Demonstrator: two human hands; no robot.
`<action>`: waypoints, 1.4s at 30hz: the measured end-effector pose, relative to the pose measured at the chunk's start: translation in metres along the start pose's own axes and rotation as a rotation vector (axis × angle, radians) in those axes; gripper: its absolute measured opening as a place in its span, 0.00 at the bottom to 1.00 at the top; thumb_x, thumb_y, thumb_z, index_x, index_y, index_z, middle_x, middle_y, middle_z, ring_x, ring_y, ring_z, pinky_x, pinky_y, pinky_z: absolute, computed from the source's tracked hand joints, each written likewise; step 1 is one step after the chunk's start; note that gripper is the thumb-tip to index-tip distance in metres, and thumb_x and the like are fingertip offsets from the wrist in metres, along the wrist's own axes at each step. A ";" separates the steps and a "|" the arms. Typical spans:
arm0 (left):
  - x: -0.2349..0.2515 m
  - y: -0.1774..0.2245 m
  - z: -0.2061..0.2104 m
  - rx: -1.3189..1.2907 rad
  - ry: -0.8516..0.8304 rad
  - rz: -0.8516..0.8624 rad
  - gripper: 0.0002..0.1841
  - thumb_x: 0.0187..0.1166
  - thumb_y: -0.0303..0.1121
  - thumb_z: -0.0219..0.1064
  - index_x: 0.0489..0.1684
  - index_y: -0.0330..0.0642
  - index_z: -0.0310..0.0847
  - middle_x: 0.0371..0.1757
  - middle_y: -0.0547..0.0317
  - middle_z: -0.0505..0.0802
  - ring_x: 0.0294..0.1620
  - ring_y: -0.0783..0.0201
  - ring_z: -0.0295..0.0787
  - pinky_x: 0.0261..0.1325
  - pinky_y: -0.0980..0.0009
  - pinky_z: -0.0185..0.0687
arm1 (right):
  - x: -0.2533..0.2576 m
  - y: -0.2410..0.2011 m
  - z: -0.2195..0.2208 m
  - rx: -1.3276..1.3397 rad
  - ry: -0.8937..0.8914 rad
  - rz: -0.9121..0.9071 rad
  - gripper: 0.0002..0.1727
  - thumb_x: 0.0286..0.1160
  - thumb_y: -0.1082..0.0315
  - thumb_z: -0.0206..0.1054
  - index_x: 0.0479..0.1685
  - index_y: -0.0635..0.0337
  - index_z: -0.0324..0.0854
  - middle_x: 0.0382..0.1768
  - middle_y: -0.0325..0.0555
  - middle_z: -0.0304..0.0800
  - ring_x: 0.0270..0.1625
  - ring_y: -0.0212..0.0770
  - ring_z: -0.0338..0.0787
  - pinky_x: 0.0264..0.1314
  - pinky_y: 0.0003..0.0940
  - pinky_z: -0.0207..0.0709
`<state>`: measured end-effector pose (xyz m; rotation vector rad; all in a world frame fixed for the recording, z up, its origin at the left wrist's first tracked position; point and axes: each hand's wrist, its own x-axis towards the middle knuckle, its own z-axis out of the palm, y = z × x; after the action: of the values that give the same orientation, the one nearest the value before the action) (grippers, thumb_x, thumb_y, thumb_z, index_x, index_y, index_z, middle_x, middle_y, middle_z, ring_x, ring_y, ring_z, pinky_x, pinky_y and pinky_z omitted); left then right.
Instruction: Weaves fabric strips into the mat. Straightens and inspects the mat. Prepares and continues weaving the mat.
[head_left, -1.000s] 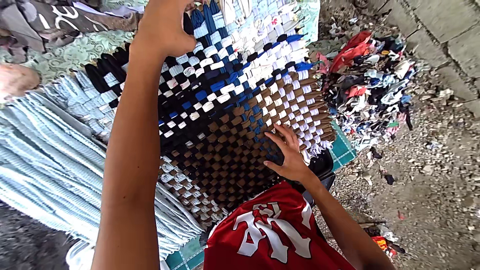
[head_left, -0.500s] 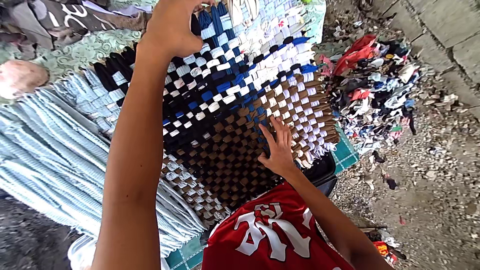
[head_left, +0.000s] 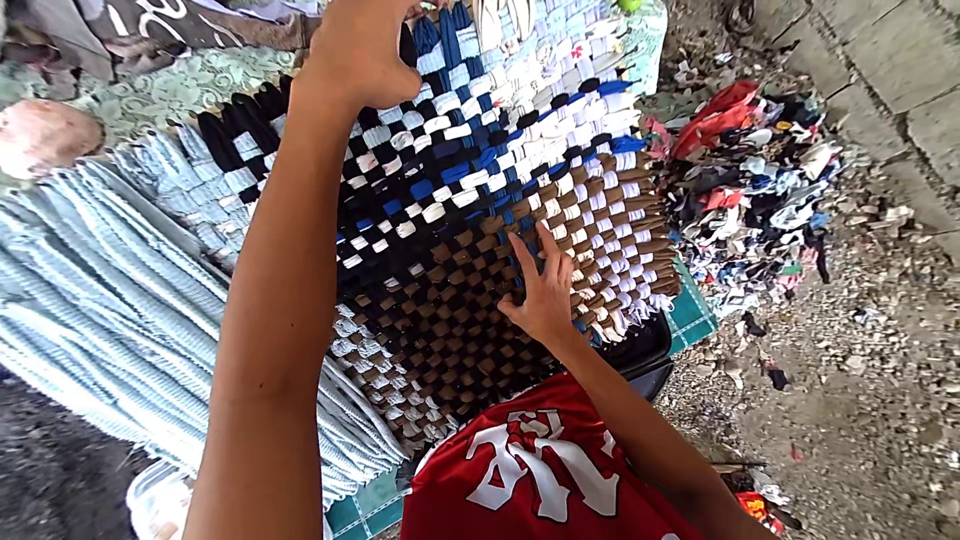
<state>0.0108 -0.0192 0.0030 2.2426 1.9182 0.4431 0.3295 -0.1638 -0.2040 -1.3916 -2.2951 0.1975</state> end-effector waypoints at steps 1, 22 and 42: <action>0.000 -0.001 0.000 -0.004 0.003 0.011 0.33 0.66 0.34 0.69 0.79 0.51 0.76 0.73 0.44 0.86 0.76 0.39 0.80 0.71 0.28 0.70 | 0.004 0.004 0.002 0.020 -0.006 -0.020 0.63 0.44 0.50 0.81 0.95 0.32 0.52 0.94 0.52 0.45 0.73 0.58 0.72 0.62 0.54 0.72; 0.000 -0.002 -0.001 0.001 0.012 0.037 0.39 0.60 0.34 0.69 0.83 0.61 0.72 0.73 0.49 0.87 0.73 0.39 0.83 0.67 0.27 0.73 | 0.031 -0.005 -0.005 0.050 0.060 -0.062 0.62 0.44 0.40 0.80 0.94 0.39 0.57 0.85 0.50 0.62 0.72 0.54 0.73 0.65 0.52 0.72; -0.004 0.006 -0.005 0.018 0.014 0.003 0.39 0.60 0.32 0.71 0.82 0.63 0.72 0.71 0.46 0.88 0.70 0.34 0.84 0.63 0.24 0.72 | 0.040 0.008 -0.008 0.344 0.104 -0.104 0.43 0.63 0.48 0.75 0.85 0.45 0.71 0.81 0.50 0.67 0.68 0.47 0.77 0.63 0.44 0.79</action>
<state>0.0141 -0.0247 0.0085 2.2597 1.9338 0.4439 0.3237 -0.1260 -0.1880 -1.0805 -2.1195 0.4521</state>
